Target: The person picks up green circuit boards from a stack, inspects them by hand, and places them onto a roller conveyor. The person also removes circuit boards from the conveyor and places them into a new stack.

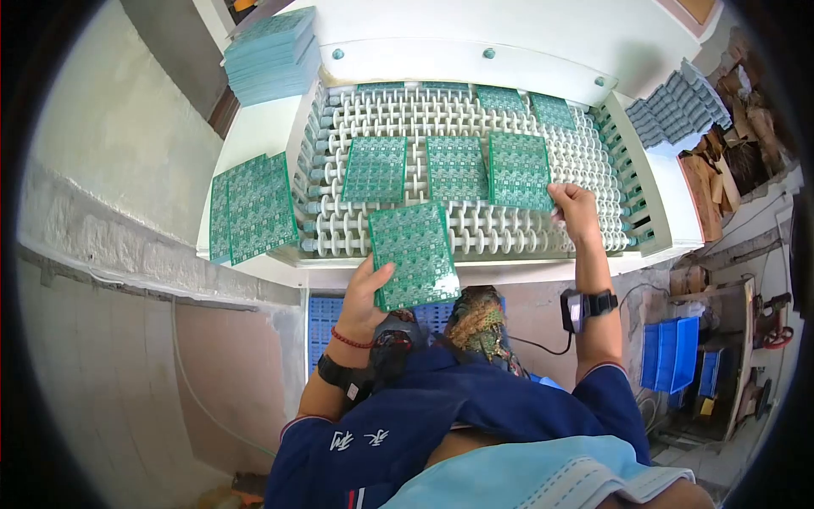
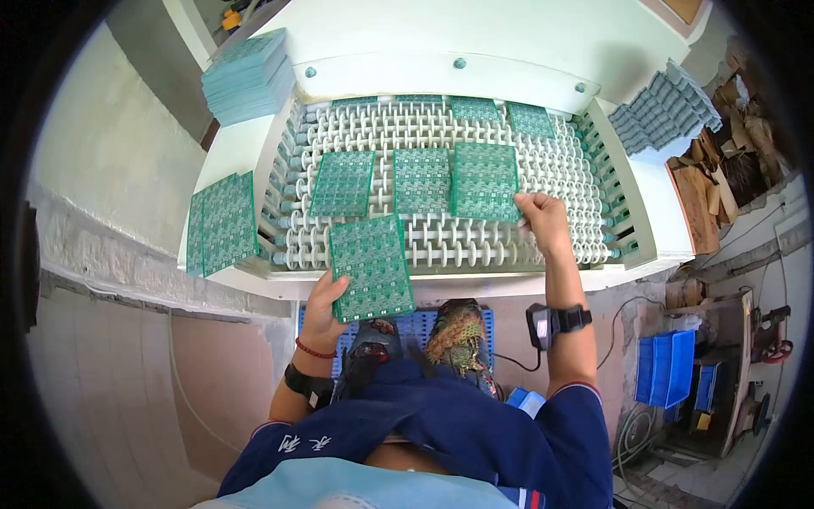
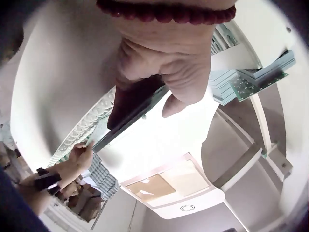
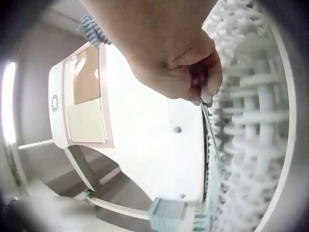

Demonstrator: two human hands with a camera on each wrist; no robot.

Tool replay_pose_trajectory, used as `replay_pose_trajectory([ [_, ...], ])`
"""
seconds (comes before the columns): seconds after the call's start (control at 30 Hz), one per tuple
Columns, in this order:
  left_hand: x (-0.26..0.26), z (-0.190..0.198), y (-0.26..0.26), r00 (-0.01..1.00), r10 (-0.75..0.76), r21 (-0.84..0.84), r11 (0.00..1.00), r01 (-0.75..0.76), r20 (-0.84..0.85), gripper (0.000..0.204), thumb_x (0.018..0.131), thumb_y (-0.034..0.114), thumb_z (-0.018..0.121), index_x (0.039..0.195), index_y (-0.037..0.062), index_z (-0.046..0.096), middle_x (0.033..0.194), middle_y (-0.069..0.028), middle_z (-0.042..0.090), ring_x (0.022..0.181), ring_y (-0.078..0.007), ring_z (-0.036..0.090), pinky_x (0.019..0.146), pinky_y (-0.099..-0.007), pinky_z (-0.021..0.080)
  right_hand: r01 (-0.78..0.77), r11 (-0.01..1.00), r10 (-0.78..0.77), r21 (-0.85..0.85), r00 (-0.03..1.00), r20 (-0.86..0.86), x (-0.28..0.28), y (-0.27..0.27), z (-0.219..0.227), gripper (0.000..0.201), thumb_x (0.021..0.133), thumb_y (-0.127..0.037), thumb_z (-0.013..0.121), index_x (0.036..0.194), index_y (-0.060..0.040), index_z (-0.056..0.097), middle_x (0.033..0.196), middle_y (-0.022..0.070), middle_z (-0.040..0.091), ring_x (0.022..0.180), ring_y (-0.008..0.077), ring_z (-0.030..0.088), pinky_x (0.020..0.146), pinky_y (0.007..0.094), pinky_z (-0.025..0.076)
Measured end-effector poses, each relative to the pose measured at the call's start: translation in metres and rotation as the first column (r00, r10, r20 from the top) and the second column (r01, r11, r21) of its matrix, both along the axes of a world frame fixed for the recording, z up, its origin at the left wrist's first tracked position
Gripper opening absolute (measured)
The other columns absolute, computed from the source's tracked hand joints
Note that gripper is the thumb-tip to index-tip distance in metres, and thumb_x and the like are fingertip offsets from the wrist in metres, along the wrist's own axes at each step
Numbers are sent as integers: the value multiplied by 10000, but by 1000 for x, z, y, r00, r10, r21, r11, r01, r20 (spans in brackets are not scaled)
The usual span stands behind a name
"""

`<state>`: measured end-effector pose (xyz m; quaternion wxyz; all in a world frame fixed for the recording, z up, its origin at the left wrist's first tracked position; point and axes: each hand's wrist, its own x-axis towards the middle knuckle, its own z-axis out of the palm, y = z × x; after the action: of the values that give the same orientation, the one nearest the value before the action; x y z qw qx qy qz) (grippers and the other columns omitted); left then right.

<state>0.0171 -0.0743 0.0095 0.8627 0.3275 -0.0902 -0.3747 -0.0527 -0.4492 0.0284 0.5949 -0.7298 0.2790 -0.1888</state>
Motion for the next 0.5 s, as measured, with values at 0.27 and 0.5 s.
replay_pose_trajectory([
  [0.27, 0, -10, 32, 996, -64, -234, 971, 47, -65, 538, 818, 52, 463, 1287, -150, 292, 1222, -272, 488, 1082, -332, 553, 939, -428, 449, 173, 896, -243, -408, 962, -125, -32, -77, 25, 256, 806, -199, 655, 873, 47, 684, 597, 17, 562, 495, 78, 519, 426, 215, 424],
  [0.5, 1, -7, 34, 1000, -1, -86, 996, 2, 10, 511, 829, 62, 463, 1279, -138, 326, 1212, -251, 504, 1077, -310, 556, 930, -406, 452, 114, 704, -320, -701, 932, -170, -54, -64, 24, 318, 785, -260, 679, 941, 17, 672, 724, 129, 669, 652, 147, 617, 611, 315, 490],
])
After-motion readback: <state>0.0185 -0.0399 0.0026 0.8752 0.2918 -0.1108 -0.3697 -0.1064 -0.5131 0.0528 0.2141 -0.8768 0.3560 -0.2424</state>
